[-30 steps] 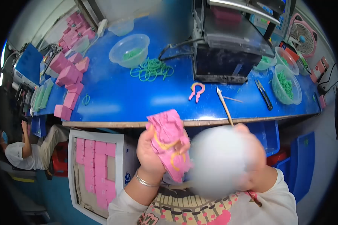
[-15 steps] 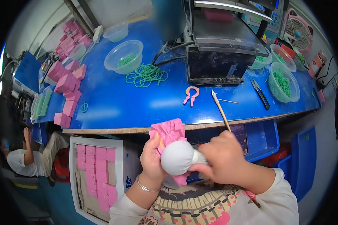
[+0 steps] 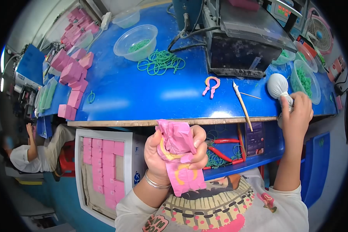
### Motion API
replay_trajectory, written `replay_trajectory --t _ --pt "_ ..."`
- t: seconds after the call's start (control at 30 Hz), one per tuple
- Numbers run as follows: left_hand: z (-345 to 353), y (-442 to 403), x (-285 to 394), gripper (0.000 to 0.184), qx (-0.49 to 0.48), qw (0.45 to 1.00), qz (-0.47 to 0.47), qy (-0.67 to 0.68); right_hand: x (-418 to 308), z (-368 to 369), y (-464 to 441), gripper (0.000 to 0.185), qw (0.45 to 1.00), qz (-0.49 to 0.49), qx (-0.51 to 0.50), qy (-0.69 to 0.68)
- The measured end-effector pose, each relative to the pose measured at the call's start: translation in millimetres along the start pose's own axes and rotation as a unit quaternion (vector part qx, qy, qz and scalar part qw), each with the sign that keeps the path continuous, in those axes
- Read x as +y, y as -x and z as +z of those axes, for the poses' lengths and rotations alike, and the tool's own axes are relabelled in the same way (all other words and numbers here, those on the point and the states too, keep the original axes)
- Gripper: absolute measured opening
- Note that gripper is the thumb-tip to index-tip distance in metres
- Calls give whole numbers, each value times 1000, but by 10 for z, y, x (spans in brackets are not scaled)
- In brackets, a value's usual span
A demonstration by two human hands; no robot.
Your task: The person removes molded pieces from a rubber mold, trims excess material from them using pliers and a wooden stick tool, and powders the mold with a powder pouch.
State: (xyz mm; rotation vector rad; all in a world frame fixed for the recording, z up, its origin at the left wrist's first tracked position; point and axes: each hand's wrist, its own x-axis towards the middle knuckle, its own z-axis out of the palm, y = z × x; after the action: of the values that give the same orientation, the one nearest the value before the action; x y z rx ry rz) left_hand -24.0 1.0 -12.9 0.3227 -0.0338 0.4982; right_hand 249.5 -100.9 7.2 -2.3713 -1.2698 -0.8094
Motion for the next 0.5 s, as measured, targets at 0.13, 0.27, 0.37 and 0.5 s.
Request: replay_trajectory --t 0.13,0.27,0.37,0.5 --pt "16 2 -22 57 68 996 45 24 -523 -123 -47 26 960 -194 40 -197" --pt "35 78 -52 46 163 981 101 28 -1135 95 -76 13 932 -274 -41 -234" --pt "83 153 -60 45 170 980 104 19 -1292 224 -145 7 943 -263 -24 -203" --pt "99 210 -45 54 168 981 83 41 -1278 133 -170 8 929 -299 -63 -210"
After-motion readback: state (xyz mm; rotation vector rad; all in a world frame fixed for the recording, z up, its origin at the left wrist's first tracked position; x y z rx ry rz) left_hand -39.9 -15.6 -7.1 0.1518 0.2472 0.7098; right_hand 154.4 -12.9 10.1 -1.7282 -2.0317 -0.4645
